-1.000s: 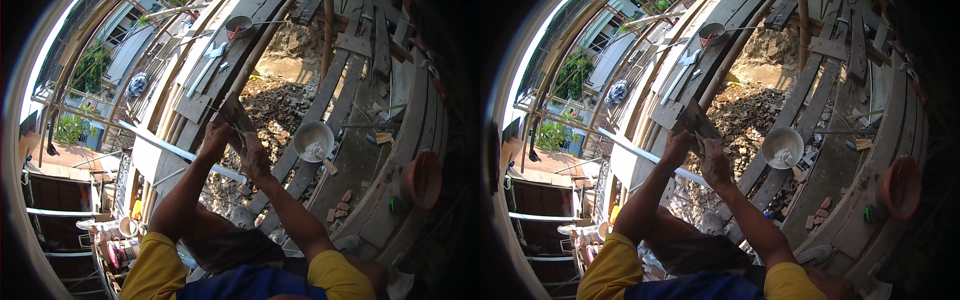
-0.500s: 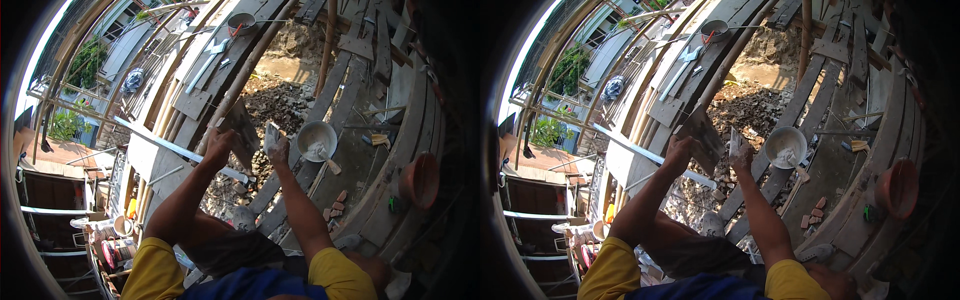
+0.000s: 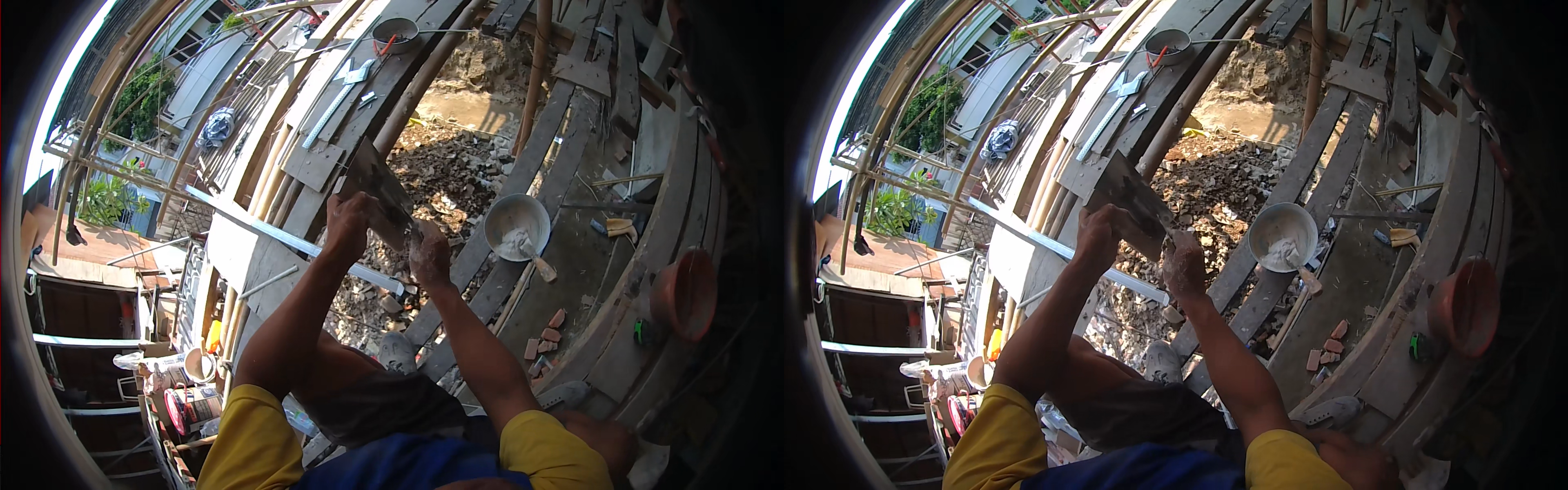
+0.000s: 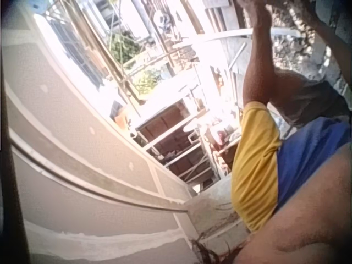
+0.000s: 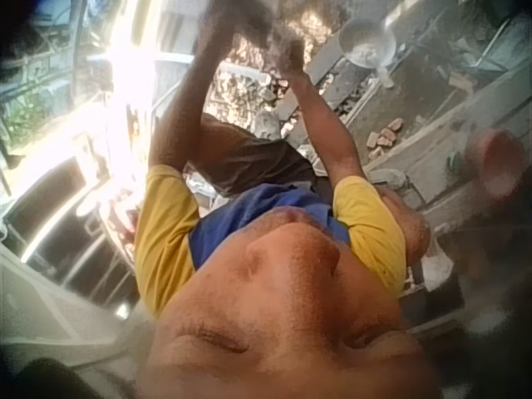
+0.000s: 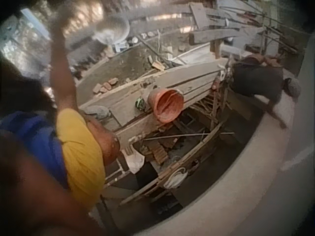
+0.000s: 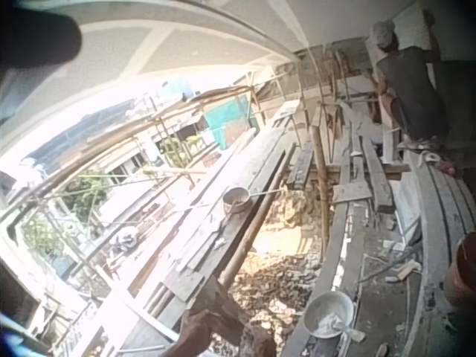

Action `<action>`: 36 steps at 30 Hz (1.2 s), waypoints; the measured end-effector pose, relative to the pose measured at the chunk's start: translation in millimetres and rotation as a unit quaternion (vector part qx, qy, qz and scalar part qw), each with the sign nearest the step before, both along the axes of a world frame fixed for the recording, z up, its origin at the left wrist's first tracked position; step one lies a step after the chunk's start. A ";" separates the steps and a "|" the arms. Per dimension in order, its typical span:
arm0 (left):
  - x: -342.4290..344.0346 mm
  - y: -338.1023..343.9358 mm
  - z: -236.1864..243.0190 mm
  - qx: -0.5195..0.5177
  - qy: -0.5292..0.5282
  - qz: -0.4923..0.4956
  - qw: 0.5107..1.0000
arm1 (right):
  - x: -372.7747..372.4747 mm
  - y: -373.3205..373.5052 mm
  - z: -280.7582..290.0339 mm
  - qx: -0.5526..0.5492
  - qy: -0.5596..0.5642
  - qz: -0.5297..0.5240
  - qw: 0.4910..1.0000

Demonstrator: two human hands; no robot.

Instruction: Mixing plaster compound in a bowl and applying it to a ceiling seam using a trowel.

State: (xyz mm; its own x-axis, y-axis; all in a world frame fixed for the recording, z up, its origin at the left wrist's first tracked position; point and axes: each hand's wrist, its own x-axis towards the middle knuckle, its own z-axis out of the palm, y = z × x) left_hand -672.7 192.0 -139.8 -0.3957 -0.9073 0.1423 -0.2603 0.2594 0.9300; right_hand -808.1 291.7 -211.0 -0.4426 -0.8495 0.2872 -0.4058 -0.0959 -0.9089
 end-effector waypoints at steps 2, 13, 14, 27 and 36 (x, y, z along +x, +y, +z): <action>-0.2 -7.3 -3.7 0.076 0.077 0.063 0.992 | -1.7 -0.4 0.9 0.008 -0.012 -0.029 0.999; -12.0 0.1 16.9 0.230 0.161 0.209 0.937 | 15.2 8.8 17.3 -0.100 -0.005 -0.012 0.995; 0.5 -1.6 13.5 -0.101 -0.130 0.078 0.983 | 15.8 9.2 21.4 -0.113 -0.006 -0.009 0.994; -7.5 16.2 32.7 -0.086 -0.177 0.022 0.980 | 8.7 2.3 8.5 -0.073 0.019 -0.020 0.997; -3.3 3.5 27.8 0.251 0.128 0.139 0.949 | -3.5 -0.3 -5.6 0.095 -0.083 -0.071 0.989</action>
